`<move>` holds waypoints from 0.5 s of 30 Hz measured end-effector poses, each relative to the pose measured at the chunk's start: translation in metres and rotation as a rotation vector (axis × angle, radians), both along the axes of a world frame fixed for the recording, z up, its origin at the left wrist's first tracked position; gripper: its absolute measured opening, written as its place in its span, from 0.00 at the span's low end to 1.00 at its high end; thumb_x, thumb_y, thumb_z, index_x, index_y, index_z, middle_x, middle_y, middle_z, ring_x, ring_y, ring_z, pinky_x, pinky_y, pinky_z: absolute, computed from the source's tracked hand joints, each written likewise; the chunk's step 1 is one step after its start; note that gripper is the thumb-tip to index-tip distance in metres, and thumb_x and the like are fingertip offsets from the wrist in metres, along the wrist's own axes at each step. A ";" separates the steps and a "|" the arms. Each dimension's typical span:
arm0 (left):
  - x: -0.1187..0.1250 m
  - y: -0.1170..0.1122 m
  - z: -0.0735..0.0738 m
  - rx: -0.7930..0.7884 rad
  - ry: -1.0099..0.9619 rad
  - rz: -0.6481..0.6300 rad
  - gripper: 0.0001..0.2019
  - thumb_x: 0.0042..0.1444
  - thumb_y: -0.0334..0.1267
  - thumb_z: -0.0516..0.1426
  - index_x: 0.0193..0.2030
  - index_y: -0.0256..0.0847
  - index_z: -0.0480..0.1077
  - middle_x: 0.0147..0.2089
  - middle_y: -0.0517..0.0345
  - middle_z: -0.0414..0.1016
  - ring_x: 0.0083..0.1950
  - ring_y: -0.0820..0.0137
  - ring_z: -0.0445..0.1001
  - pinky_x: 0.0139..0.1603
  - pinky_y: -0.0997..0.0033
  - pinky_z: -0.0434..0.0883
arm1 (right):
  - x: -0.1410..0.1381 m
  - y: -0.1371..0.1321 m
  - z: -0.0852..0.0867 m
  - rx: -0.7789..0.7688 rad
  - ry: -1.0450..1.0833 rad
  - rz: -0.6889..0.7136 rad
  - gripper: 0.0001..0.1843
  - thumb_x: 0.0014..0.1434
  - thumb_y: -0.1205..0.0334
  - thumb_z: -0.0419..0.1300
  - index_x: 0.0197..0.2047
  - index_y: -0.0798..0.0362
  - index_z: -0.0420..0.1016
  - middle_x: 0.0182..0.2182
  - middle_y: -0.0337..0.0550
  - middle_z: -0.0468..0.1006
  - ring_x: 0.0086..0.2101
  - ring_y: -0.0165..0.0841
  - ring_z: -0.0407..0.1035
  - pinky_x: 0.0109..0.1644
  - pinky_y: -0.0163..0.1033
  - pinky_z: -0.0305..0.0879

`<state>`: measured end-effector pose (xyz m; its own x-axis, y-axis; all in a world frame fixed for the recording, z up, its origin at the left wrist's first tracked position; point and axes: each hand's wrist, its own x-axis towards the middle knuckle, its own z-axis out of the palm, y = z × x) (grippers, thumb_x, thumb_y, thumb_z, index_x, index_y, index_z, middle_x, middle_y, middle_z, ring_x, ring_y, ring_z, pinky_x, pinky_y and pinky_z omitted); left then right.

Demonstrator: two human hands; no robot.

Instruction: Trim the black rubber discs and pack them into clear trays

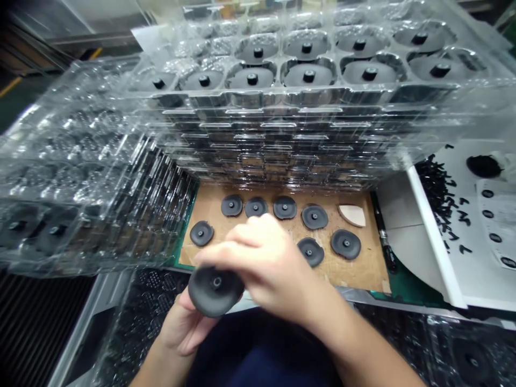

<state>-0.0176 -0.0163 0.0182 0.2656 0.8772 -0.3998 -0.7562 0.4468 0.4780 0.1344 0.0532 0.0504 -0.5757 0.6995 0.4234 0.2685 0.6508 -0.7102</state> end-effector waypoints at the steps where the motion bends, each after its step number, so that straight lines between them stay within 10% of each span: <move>1: -0.004 -0.002 -0.003 -0.004 -0.023 -0.005 0.23 0.41 0.40 0.68 0.47 0.43 0.74 0.45 0.56 0.80 0.46 0.64 0.77 0.46 0.74 0.72 | 0.001 0.001 -0.007 -0.085 0.013 -0.081 0.14 0.64 0.69 0.50 0.44 0.50 0.75 0.32 0.39 0.77 0.33 0.30 0.67 0.39 0.38 0.60; 4: -0.014 -0.008 -0.010 -0.045 -0.089 0.016 0.27 0.39 0.44 0.68 0.49 0.47 0.73 0.53 0.55 0.76 0.48 0.60 0.77 0.46 0.72 0.73 | 0.005 -0.014 -0.039 -0.369 0.002 -0.359 0.11 0.63 0.64 0.52 0.45 0.50 0.74 0.37 0.41 0.78 0.37 0.31 0.70 0.38 0.36 0.63; 9: -0.020 -0.009 -0.014 -0.089 -0.122 0.028 0.25 0.38 0.44 0.68 0.47 0.46 0.74 0.48 0.55 0.79 0.47 0.62 0.77 0.46 0.72 0.73 | 0.009 -0.049 -0.092 -0.590 -0.116 -0.287 0.12 0.61 0.58 0.54 0.40 0.52 0.78 0.32 0.42 0.81 0.30 0.34 0.73 0.31 0.36 0.68; 15: -0.016 -0.006 -0.012 -0.026 -0.113 -0.009 0.25 0.40 0.43 0.68 0.48 0.45 0.74 0.47 0.56 0.79 0.46 0.63 0.77 0.47 0.71 0.72 | 0.002 -0.037 -0.031 -0.313 -0.037 -0.424 0.13 0.62 0.64 0.54 0.50 0.46 0.72 0.42 0.40 0.79 0.38 0.33 0.72 0.37 0.36 0.66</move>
<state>-0.0337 -0.0218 0.0065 0.3180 0.8642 -0.3899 -0.8003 0.4652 0.3782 0.1369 0.0158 0.0196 -0.2255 0.9639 0.1413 0.4905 0.2377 -0.8384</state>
